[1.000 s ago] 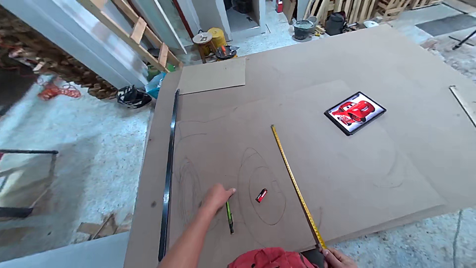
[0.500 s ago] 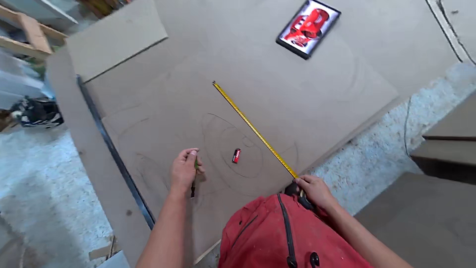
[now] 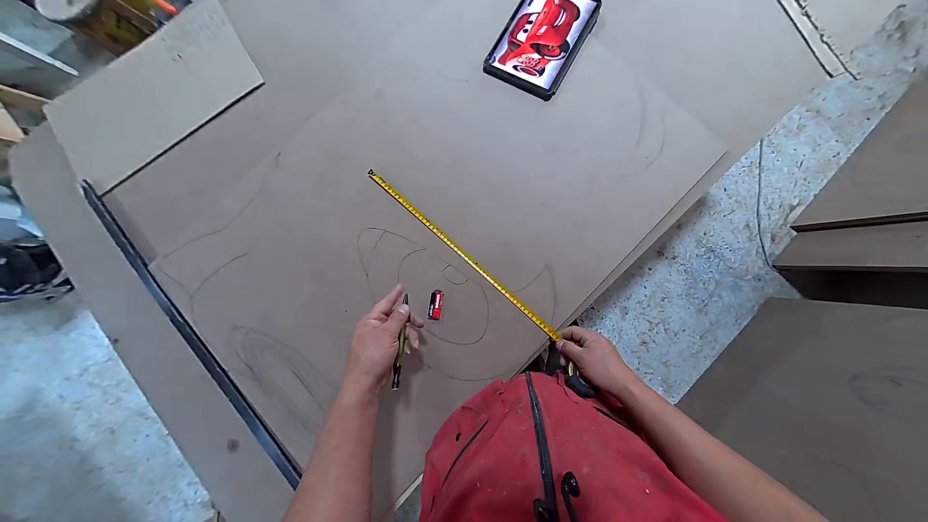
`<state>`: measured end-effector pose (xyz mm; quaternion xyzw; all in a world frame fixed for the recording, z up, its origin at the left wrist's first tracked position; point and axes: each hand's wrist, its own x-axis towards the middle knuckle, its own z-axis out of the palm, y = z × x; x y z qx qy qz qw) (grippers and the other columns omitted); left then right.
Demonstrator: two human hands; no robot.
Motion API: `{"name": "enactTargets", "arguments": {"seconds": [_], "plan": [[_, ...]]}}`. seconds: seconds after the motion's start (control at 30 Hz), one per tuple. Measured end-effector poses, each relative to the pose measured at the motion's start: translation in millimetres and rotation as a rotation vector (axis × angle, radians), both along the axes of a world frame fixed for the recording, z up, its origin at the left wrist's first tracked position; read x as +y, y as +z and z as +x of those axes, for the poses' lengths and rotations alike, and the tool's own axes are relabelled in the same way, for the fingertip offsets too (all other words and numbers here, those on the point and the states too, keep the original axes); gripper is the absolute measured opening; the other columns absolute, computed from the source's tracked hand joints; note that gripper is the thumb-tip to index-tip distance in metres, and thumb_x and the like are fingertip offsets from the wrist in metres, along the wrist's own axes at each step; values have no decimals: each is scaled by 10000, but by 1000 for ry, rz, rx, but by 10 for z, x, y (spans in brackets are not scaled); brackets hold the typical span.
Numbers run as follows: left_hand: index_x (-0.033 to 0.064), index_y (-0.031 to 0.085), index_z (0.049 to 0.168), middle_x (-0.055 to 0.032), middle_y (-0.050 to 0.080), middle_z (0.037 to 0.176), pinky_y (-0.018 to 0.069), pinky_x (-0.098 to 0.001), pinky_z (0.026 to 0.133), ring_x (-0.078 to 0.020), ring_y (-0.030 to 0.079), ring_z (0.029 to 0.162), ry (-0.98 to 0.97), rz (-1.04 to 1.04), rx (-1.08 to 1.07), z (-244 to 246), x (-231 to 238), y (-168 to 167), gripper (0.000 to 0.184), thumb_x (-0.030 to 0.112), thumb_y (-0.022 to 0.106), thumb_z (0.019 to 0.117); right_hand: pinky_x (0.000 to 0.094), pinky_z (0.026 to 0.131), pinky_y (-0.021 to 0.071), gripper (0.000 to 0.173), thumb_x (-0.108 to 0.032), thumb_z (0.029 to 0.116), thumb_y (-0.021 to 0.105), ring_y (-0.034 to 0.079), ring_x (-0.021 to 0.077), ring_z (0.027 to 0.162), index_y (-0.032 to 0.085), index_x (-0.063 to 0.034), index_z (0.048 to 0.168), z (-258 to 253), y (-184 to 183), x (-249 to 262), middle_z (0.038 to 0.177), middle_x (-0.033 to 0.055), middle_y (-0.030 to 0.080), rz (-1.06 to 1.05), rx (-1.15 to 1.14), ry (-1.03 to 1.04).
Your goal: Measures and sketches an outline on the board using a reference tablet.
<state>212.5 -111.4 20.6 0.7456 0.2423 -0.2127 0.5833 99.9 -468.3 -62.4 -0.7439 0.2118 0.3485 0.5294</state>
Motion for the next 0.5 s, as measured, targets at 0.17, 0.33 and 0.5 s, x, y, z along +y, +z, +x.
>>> {"name": "enactTargets", "arguments": {"seconds": [0.17,0.33,0.5], "plan": [[44,648,1331,-143,724,838,563,-297,479,-175,644,531,154,-142,-169,82,-202,-6,324,181,453,1110,366,719,580,246,-388,1054,563,687,98,695,757,-236,1051,-10,-31,15,764,-62,732,-16,-19,-34],[29,569,1332,-221,716,1167,606,-486,887,-346,736,1003,181,-483,-213,139,-311,-208,450,265,252,1117,367,723,584,246,-392,1057,557,693,85,708,765,-260,1048,2,-43,24,771,-81,738,-39,-18,-14],[50,528,1242,-196,764,1039,617,-455,898,-325,762,960,9,-312,-284,89,-590,-225,238,26,576,1010,372,732,577,257,-386,1052,565,691,83,716,753,-227,976,34,-15,64,771,-84,736,-79,-3,17]]}}
